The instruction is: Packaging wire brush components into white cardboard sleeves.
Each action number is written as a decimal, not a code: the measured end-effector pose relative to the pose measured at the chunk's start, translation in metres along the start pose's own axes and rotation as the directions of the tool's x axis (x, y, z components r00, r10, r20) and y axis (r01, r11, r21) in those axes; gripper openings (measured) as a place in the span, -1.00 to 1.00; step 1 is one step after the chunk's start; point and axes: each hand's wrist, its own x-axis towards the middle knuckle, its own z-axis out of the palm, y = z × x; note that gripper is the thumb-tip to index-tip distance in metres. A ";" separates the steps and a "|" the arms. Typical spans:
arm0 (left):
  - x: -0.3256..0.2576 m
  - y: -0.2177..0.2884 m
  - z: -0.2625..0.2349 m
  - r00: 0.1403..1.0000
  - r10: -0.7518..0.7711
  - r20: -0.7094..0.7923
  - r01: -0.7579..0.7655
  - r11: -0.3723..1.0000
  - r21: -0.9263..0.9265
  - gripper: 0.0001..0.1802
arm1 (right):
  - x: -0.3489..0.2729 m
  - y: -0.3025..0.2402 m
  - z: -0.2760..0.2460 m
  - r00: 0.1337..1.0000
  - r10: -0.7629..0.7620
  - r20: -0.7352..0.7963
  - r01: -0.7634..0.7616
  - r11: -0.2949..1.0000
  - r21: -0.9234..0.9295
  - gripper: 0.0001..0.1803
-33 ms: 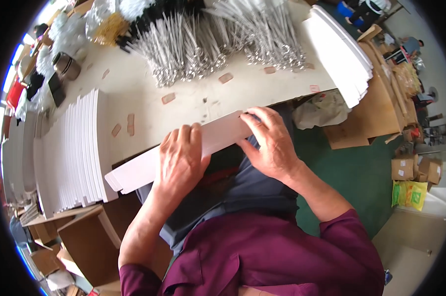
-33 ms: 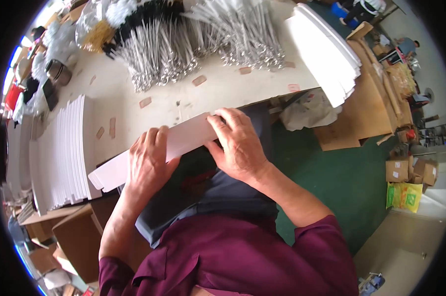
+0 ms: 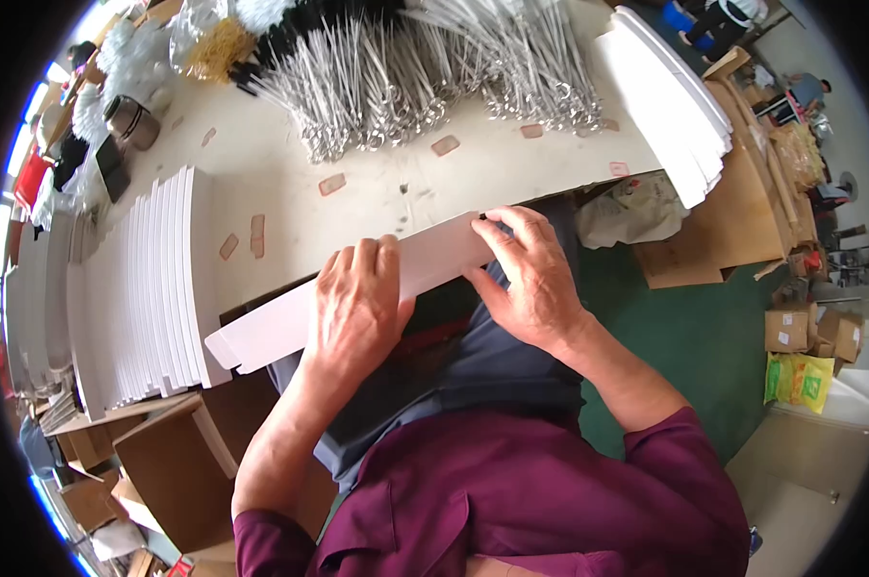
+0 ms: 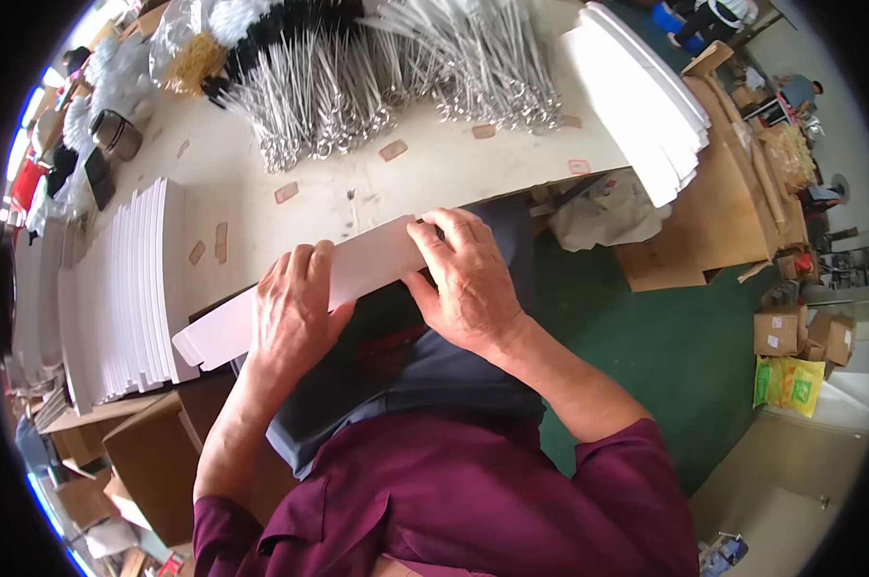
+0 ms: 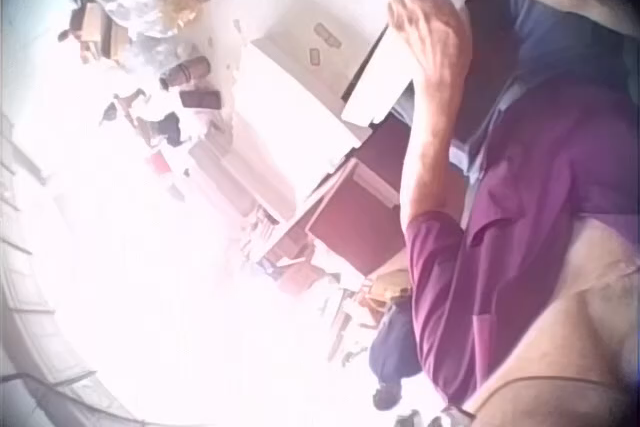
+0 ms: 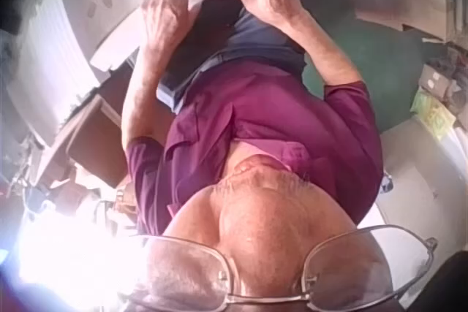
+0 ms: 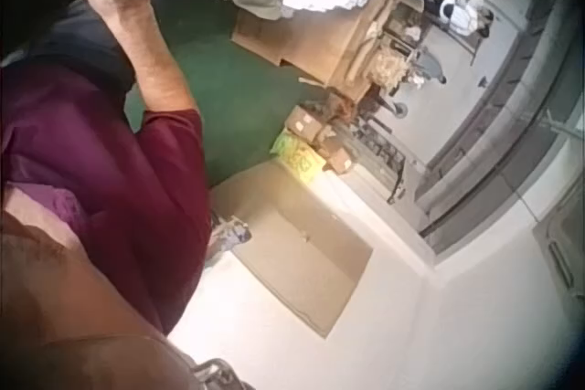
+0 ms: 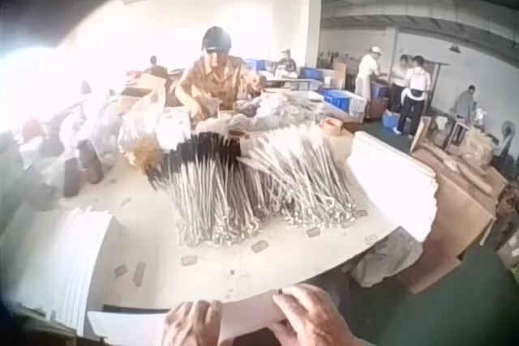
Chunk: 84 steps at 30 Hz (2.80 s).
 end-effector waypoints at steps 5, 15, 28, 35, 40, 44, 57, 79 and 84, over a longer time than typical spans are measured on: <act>-0.012 -0.005 0.014 0.998 -0.054 -0.021 0.054 0.999 0.001 -0.35 | -0.004 -0.007 0.019 0.998 0.049 0.028 -0.051 0.994 0.098 -0.42; -0.023 -0.009 0.020 0.998 -0.064 0.018 0.064 0.998 0.022 -0.27 | -0.001 -0.001 0.026 0.837 0.374 0.399 -0.545 0.525 0.653 -0.58; -0.027 -0.008 0.025 0.996 -0.014 0.089 0.014 1.000 0.004 -0.17 | 0.006 0.007 0.006 0.645 0.319 0.694 -0.763 0.230 0.604 -0.61; -0.030 -0.009 0.024 0.996 0.007 0.090 -0.005 1.000 -0.019 -0.18 | 0.007 0.007 0.003 0.580 0.278 0.766 -0.808 0.081 0.583 -0.61; -0.034 -0.011 0.025 0.996 0.000 0.086 0.006 0.998 -0.064 -0.19 | 0.007 0.012 0.002 0.507 0.230 0.831 -0.850 -0.025 0.526 -0.65; -0.035 -0.012 0.025 0.994 -0.009 0.113 0.020 0.995 -0.101 -0.21 | 0.006 0.015 0.004 0.479 0.238 0.845 -0.858 -0.078 0.508 -0.64; -0.032 -0.017 0.027 0.993 -0.013 0.119 0.027 0.993 -0.118 -0.29 | -0.004 0.018 0.000 0.753 0.385 0.534 -0.658 0.430 0.618 -0.56; -0.022 -0.014 0.028 0.986 -0.009 0.168 0.058 0.956 -0.289 -0.40 | 0.012 -0.011 0.020 0.870 -0.280 0.406 0.243 0.960 0.140 -0.23; -0.019 -0.016 0.028 0.985 -0.031 0.169 0.077 0.958 -0.275 -0.43 | 0.016 -0.008 0.027 0.858 -0.328 0.395 0.308 0.944 0.116 -0.30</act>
